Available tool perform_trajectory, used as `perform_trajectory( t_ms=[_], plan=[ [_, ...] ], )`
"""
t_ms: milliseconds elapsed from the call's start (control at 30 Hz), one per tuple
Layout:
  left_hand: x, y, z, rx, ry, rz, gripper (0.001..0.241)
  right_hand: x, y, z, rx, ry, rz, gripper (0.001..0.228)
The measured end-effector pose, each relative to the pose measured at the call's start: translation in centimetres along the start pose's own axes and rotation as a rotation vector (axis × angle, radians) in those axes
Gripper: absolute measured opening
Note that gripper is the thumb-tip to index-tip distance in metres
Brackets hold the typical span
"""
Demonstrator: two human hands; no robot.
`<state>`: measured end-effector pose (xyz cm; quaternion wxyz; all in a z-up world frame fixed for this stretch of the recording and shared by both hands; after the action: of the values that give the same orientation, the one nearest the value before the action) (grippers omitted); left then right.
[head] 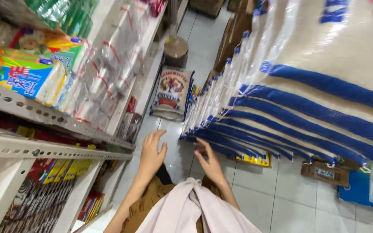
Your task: The person picks up a box of mosquito coils from a shelf, inspects it, and places it on a cardboard box before moving other boxes between different shelves.
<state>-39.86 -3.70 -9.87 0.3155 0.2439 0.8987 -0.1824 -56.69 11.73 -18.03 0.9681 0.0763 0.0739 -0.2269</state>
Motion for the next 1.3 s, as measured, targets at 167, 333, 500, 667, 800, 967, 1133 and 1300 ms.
perform_trajectory(
  t_ms=[167, 333, 500, 667, 800, 967, 1133, 1300],
  plan=[
    [-0.6, -4.5, 3.2, -0.081, -0.005, 0.01, 0.043, 1.4, -5.7, -0.4, -0.03, -0.036, 0.025, 0.052],
    [-1.3, -11.2, 6.9, -0.075, 0.004, -0.025, 0.044, 3.8, -14.3, 1.5, -0.103, -0.022, 0.047, 0.051],
    [-4.2, -19.8, 7.2, -0.032, 0.034, -0.029, 0.046, 7.0, -24.7, 4.3, -0.048, 0.023, 0.09, 0.05],
    [-6.9, -27.2, 6.3, -0.021, 0.078, -0.014, 0.047, 10.0, -34.1, 9.3, -0.287, -0.044, 0.121, 0.049],
    [-8.3, -30.7, 6.2, -0.044, 0.101, -0.006, 0.047, 10.4, -40.1, 11.7, -0.336, -0.068, 0.12, 0.049],
    [-10.2, -34.4, 5.5, -0.054, 0.164, -0.05, 0.046, 8.0, -48.7, 15.2, -0.337, -0.099, 0.056, 0.044],
    [-11.5, -38.5, 4.9, -0.043, 0.214, -0.141, 0.046, 5.6, -57.5, 21.8, -0.558, -0.062, 0.02, 0.043],
    [-10.8, -45.3, 4.0, -0.066, 0.423, -0.141, 0.059, 3.6, -70.2, 29.8, -0.753, -0.074, -0.117, 0.044]
  ],
)
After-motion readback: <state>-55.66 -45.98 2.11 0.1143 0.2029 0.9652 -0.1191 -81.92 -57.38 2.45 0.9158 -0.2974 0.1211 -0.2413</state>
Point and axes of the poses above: each hand's wrist, its own y-axis away from the middle knuckle, its own x-axis out of the palm, z = x × y, the point moved 9 cm from there along -y, towards the middle knuckle, and after that the axes turned 4 degrees about -x, right-handed, at the moved point
